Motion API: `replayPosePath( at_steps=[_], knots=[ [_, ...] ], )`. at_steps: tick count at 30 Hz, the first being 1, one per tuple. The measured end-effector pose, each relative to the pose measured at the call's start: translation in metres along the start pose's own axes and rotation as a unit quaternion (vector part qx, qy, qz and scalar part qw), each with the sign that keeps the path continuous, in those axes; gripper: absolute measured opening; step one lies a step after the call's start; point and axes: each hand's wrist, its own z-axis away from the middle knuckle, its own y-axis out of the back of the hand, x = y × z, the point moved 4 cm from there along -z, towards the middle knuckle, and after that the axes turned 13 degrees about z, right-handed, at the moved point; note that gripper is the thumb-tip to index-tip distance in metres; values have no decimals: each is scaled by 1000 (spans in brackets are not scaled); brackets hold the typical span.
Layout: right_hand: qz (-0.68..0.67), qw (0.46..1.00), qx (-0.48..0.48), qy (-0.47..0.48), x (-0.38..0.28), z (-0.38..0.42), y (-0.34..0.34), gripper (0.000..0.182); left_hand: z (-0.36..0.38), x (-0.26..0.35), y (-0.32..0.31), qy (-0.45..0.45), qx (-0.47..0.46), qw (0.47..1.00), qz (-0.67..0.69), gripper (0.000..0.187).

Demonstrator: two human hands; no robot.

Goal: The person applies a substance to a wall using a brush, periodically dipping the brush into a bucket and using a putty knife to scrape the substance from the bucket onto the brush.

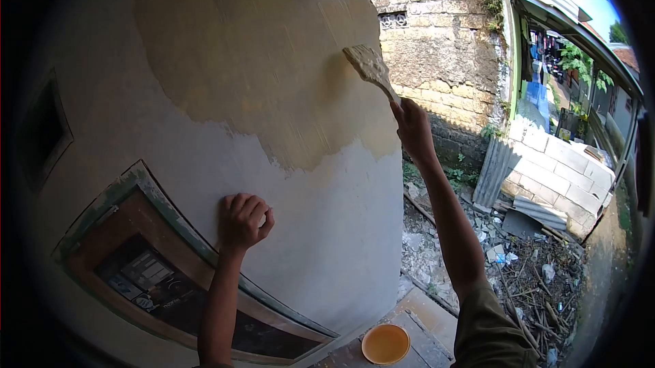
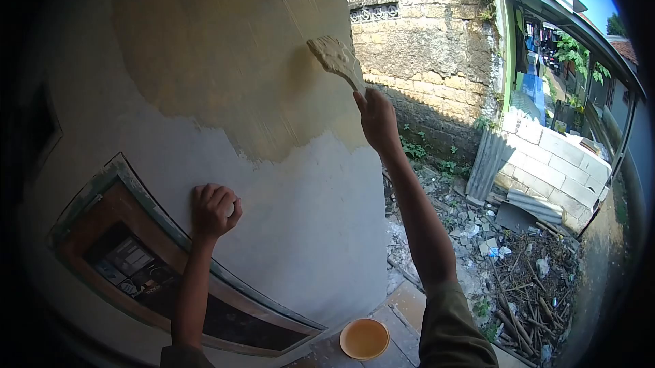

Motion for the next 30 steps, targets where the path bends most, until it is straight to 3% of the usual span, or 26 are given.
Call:
replayPosePath(
  at_steps=[3, 8, 14, 17, 20, 25, 30],
  knots=[
    [80, 991, 57, 93, -62, -48, 8, 37, 1, 0, 0, 2, -6, 1000, 1, 16],
    [39, 985, 72, 148, -103, -100, -6, 37, 1, 0, 1, -3, 5, 1000, 4, 16],
    [56, 992, 17, 109, -52, -20, -22, 36, 3, -1, -1, -3, 9, 1000, 12, 16],
    [38, 997, -58, 36, -12, 51, -24, 30, 2, 0, -1, -1, 8, 1000, 22, 15],
    [50, 997, -47, 33, 15, 100, -21, 28, 1, 0, 0, 3, 6, 1000, 27, 15],
    [13, 998, 17, 54, -25, 60, -16, 28, 2, -1, -2, 2, 8, 1000, 19, 15],
    [18, 996, 18, 87, -62, 14, -25, 28, 3, -1, -1, 4, 6, 1000, 18, 16]
  ],
)
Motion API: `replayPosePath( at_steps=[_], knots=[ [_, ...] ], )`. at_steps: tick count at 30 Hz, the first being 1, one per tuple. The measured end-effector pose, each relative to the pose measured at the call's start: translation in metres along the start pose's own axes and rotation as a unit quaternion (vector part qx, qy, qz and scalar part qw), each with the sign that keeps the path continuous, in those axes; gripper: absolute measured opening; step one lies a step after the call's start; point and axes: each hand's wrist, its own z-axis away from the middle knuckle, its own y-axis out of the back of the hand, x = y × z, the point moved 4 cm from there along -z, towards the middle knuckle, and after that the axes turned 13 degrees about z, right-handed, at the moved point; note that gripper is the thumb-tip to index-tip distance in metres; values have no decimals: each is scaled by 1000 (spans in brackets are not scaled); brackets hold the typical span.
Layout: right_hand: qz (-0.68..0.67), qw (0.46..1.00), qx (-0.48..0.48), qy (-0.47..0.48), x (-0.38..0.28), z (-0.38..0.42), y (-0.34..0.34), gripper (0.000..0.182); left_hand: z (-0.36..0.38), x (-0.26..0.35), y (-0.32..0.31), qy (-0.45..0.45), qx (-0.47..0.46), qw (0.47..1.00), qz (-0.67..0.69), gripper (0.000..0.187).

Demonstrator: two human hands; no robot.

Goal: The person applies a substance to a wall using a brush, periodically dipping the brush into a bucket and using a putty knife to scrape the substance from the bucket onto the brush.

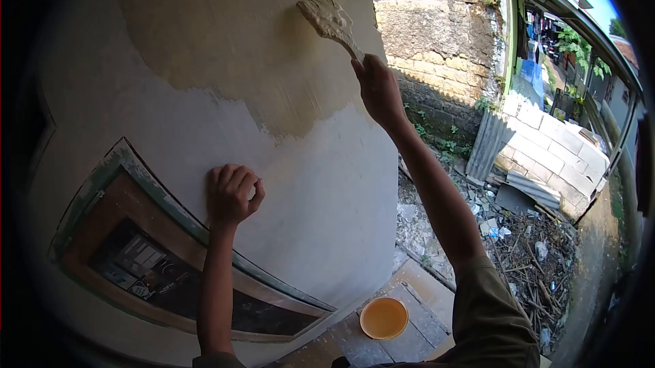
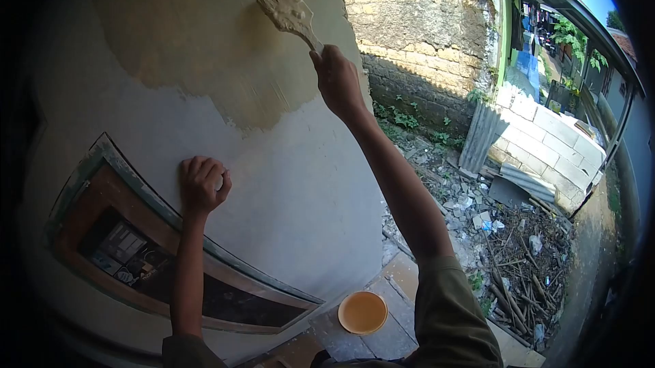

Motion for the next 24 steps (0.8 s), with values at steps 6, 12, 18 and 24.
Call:
replayPosePath(
  at_steps=[6, 12, 18, 24],
  knots=[
    [-7, 996, -78, -51, 47, 100, -27, 22, -2, 1, 1, -3, 4, 1000, 3, 15],
    [20, 997, -36, -64, 78, 176, -22, 22, -2, 2, 0, -3, 3, 1000, 1, 15],
    [-12, 996, 60, -60, 53, 28, -5, 25, -1, 2, 0, 0, -4, 1000, -11, 17],
    [35, 999, 19, -14, 62, -13, -6, 35, -3, 3, 1, -7, -5, 1000, -14, 18]
  ],
)
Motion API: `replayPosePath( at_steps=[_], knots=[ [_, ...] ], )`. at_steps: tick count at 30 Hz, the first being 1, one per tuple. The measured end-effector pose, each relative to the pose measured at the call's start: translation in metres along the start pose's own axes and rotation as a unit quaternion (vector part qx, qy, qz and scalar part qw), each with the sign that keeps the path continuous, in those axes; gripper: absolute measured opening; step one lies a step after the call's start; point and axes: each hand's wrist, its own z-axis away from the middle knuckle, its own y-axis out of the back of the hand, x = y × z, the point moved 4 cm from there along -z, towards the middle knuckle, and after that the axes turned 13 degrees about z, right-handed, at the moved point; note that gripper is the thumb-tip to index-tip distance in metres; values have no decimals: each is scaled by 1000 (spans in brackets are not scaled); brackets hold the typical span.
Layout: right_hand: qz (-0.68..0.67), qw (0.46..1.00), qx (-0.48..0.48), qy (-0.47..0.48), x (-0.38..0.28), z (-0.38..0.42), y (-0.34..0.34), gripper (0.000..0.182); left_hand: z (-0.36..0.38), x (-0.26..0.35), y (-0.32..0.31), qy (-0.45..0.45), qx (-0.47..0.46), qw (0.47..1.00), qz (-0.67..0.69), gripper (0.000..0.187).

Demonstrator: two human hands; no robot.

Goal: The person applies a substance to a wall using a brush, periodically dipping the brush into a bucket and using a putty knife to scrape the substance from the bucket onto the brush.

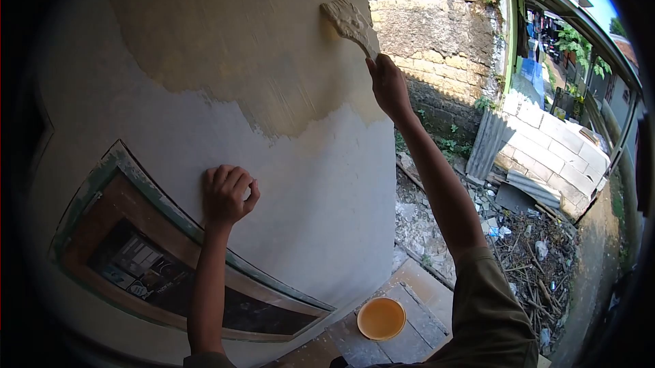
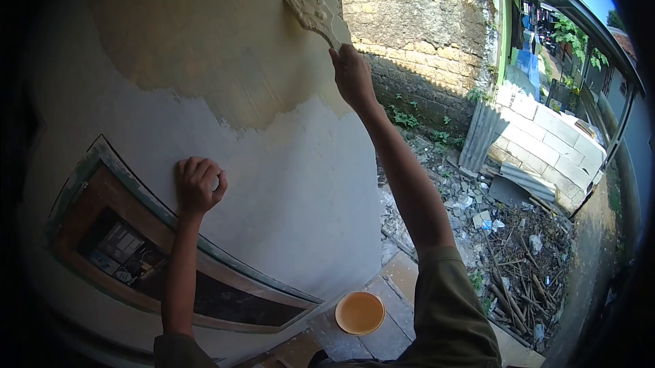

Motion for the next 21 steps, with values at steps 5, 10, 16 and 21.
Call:
replayPosePath(
  at_steps=[5, 10, 16, 21],
  knots=[
    [-6, 997, -68, -44, 46, 108, -8, 25, 1, -1, -2, 0, -6, 1000, -6, 19],
    [-4, 999, -42, -25, 71, 170, 1, 20, 1, -1, -3, 5, -11, 1000, -12, 17],
    [-44, 998, -11, -33, 7, 80, 16, 20, 2, -1, -4, 10, -17, 1000, -9, 15],
    [-42, 999, -31, -4, -13, 64, 1, 22, 1, -1, -2, 6, -11, 1000, -12, 16]
  ],
)
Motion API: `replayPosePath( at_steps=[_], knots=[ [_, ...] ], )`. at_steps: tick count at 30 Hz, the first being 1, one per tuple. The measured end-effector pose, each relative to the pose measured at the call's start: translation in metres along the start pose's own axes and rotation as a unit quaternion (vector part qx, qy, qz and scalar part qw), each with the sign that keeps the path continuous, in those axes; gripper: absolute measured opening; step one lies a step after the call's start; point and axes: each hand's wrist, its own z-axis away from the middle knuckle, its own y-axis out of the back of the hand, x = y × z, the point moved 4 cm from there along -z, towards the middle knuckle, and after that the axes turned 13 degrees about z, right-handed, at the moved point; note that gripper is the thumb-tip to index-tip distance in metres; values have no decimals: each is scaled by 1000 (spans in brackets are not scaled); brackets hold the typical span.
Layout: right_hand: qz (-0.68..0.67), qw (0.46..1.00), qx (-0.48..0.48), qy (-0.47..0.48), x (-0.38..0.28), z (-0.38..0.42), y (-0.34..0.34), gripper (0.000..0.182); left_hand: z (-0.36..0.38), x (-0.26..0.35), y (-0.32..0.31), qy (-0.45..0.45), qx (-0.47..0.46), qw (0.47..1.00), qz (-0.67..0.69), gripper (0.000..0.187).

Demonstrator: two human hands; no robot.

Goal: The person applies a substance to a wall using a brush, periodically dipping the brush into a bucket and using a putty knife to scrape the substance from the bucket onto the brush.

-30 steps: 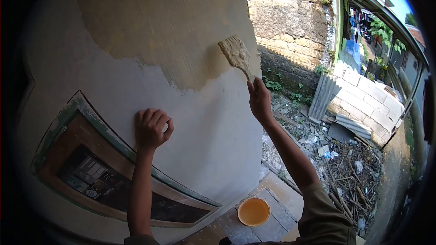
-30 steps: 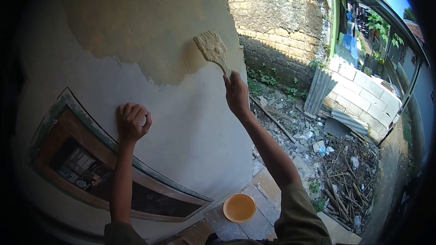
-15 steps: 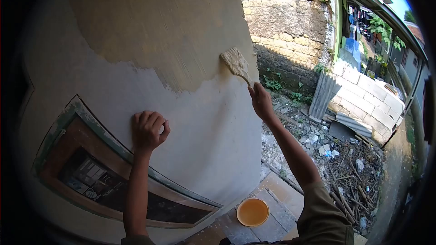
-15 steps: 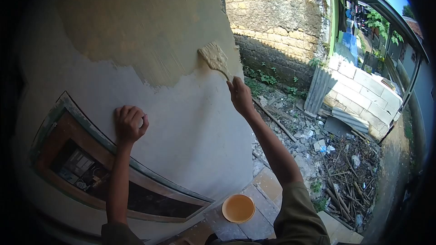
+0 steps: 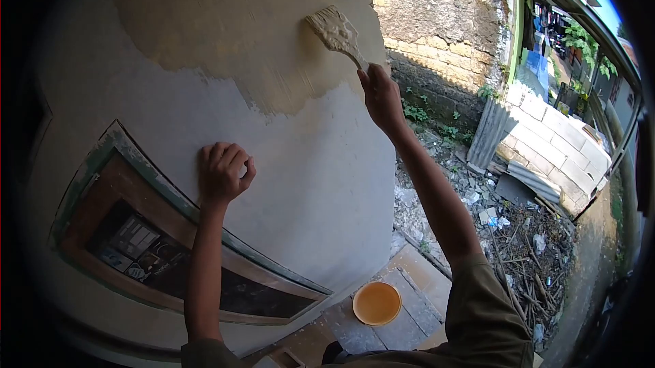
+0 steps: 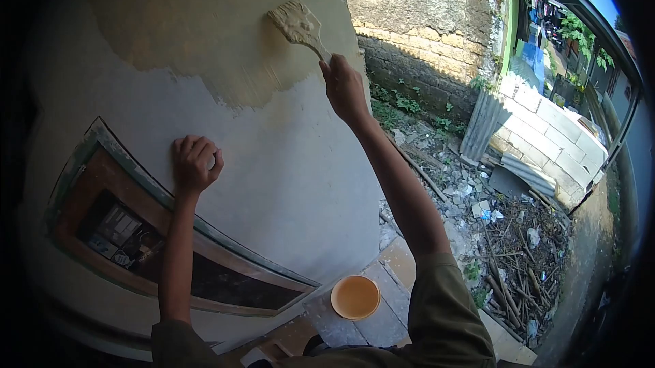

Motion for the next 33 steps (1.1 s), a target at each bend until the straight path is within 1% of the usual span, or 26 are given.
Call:
replayPosePath(
  at_steps=[2, 6, 9, 11, 12, 14, 16, 18, 19, 20, 21, 22, 23, 24, 26, 27, 28, 30, 31, 33],
  knots=[
    [-8, 999, -36, -14, 14, 21, -10, 23, 0, -1, 0, 0, 0, 1000, 1, 16],
    [20, 994, -97, -54, 60, 99, -14, 20, 0, 1, 0, -1, 5, 1000, 6, 18],
    [22, 995, -80, -62, 89, 148, 0, 21, -2, 0, 0, -6, 6, 1000, 5, 18],
    [54, 991, -105, -66, 102, 173, 11, 25, -1, 0, 1, -10, 5, 1000, 3, 19],
    [18, 988, -114, -107, 96, 182, 23, 21, -1, 0, 1, -9, 1, 1000, 7, 19],
    [53, 974, -153, -160, 90, 205, 46, 24, -2, 1, 2, -12, 7, 1000, 5, 18],
    [88, 963, -191, -172, 81, 229, 72, 24, 1, -2, 1, -13, -1, 999, 32, 17],
    [110, 942, -249, -199, 69, 252, 100, 24, 6, -1, 4, -29, 53, 988, 145, 15],
    [124, 939, -260, -186, 67, 267, 112, 24, 13, 3, 1, 0, 77, 970, 231, 13],
    [137, 936, -272, -174, 64, 284, 124, 25, 25, 14, -7, 5, 69, 968, 239, 13],
    [140, 932, -278, -185, 56, 297, 139, 25, 41, 28, -15, 44, 78, 955, 284, 13],
    [162, 915, -327, -171, 43, 305, 153, 24, 58, 44, -25, 82, 89, 937, 326, 12],
    [184, 896, -373, -155, 33, 311, 163, 23, 79, 65, -40, 134, 77, 911, 382, 13],
    [186, 894, -375, -162, 26, 318, 174, 23, 105, 90, -57, 186, 64, 879, 434, 13],
    [197, 852, -469, -129, 10, 341, 186, 22, 156, 144, -92, 298, -2, 803, 516, 17],
    [196, 844, -486, -112, 6, 353, 189, 22, 185, 172, -110, 349, -33, 761, 546, 18],
    [221, 814, -523, -125, 1, 363, 189, 22, 214, 198, -128, 398, -60, 716, 571, 19],
    [240, 778, -567, -127, 3, 394, 183, 24, 273, 248, -152, 457, -114, 654, 593, 21],
    [245, 775, -573, -107, 2, 408, 177, 20, 300, 268, -161, 460, -118, 648, 595, 21],
    [249, 760, -592, -105, 5, 436, 164, 18, 353, 303, -175, 565, -164, 580, 563, 22]
  ],
)
